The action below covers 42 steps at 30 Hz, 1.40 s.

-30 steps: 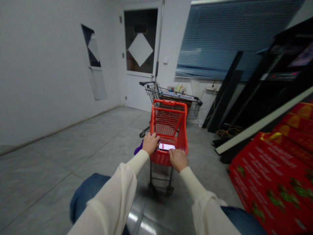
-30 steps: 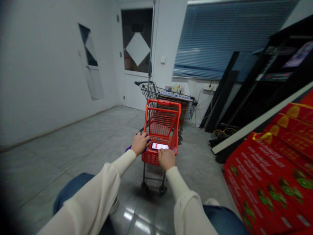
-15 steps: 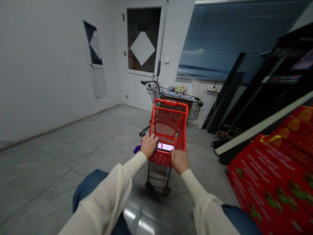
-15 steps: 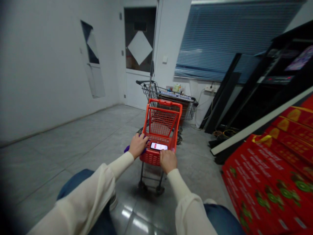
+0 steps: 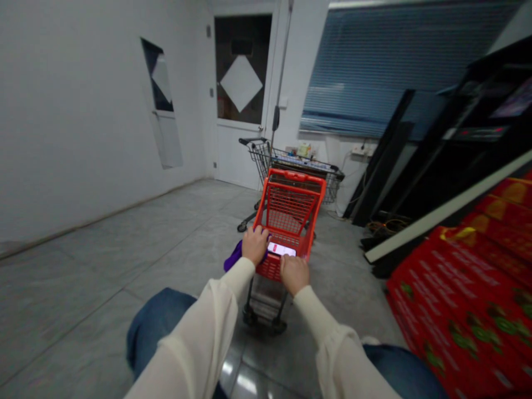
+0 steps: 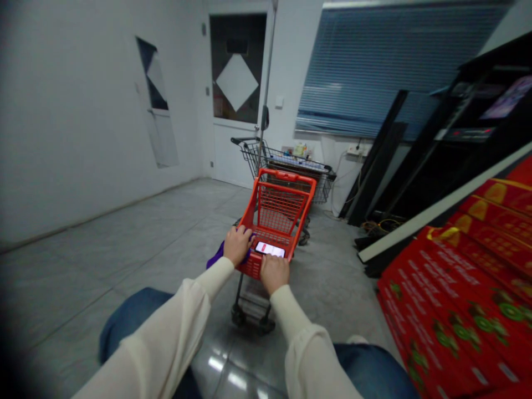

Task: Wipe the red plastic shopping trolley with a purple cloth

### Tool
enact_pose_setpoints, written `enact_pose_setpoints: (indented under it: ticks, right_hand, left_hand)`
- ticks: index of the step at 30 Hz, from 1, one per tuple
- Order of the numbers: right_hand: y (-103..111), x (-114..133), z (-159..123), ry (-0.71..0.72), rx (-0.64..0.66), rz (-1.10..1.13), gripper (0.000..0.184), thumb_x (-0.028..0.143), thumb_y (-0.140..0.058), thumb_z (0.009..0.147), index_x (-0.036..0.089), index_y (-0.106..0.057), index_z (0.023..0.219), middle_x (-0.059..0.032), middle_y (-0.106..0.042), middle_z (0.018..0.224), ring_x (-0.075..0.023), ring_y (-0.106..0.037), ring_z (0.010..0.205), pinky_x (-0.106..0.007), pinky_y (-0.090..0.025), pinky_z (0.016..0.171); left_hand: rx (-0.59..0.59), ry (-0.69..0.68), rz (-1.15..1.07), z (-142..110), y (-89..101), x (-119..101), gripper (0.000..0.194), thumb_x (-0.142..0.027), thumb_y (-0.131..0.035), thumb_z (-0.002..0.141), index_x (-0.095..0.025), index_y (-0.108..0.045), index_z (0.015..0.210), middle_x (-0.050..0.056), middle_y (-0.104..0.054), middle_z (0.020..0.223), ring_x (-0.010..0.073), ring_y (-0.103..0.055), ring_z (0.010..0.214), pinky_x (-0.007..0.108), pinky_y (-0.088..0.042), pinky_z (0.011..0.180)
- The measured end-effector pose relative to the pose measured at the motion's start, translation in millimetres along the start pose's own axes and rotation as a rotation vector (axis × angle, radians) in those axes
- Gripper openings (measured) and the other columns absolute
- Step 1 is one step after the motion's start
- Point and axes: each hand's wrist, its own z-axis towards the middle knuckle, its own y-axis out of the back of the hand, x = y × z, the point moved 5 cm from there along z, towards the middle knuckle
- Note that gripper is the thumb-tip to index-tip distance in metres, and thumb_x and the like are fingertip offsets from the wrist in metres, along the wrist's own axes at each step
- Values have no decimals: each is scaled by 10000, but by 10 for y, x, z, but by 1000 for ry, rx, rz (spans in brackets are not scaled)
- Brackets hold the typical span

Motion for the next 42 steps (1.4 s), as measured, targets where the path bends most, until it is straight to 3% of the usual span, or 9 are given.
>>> enact_pose_setpoints:
  ticks: [5,8,12,18,23,29,32,36,42]
  right_hand:
    - [2,96,79,64,25,8,433,310,-310,1039,158,-715,1020,-135,-747,952,-216,-670,941,-329,-374,837]
    - [31,-122,80,132,-52,-6,401,291,-347,1027,179,-729,976,-119,-745,1011,-241,-616,1077,-348,-343,906]
    - [19,-437,36,140,-53,-22,391,273,-336,1031,181,-712,978,-94,-743,973,-216,-618,1002,-335,-330,892]
    - [-2,-377,67,124,-32,-41,400,287,-326,1033,160,-701,976,-110,-740,937,-211,-634,938,-334,-334,851]
    - [-1,-353,77,110,-40,-38,433,272,-294,1034,145,-703,970,-119,-735,920,-201,-646,910,-325,-346,843]
    - [-28,-340,78,126,-56,-34,407,270,-321,1034,150,-703,959,-115,-729,911,-195,-640,903,-320,-345,857]
    - [-50,-288,92,121,-89,-12,393,269,-332,1031,158,-703,965,-113,-727,943,-205,-627,951,-331,-346,892]
    - [-72,-352,57,165,-149,15,366,278,-366,1026,193,-644,1249,-113,-685,1216,-230,-545,1184,-357,-343,994]
    - [-192,-560,-72,334,-193,51,465,241,-393,1005,239,-484,1461,-61,-612,1378,-213,-485,1269,-381,-267,1147]
  left_hand:
    - [-10,113,17,-94,-5,37,273,-388,-452,984,-231,-659,1068,111,-578,1120,273,-488,1016,391,-405,836]
    - [17,-39,-9,-133,-44,-130,278,-415,-465,978,-233,-656,1065,102,-583,1096,272,-491,1019,394,-410,852]
    - [88,-248,-49,-39,-79,-209,277,-432,-476,975,-241,-664,1045,101,-580,1091,266,-491,1036,399,-409,887]
    - [57,23,-37,27,-113,-215,294,-417,-448,986,-229,-654,1080,119,-564,1145,274,-480,1042,403,-411,869]
    - [80,-110,-72,-75,-191,-451,306,-440,-449,984,-240,-656,1086,104,-563,1119,258,-474,1022,401,-404,885]
    - [48,-17,10,64,-121,-50,272,-405,-462,980,-241,-655,1078,108,-557,1173,275,-467,1055,392,-416,847]
    - [37,51,8,22,-119,-69,272,-407,-459,980,-241,-651,1079,109,-559,1167,276,-474,1044,389,-419,836]
    - [78,-44,-38,-19,-131,-220,289,-432,-455,983,-247,-650,1086,100,-563,1141,265,-480,1044,388,-412,864]
    - [89,-16,-19,149,-119,24,259,-407,-494,970,-239,-659,1079,108,-561,1172,274,-486,1059,387,-412,858]
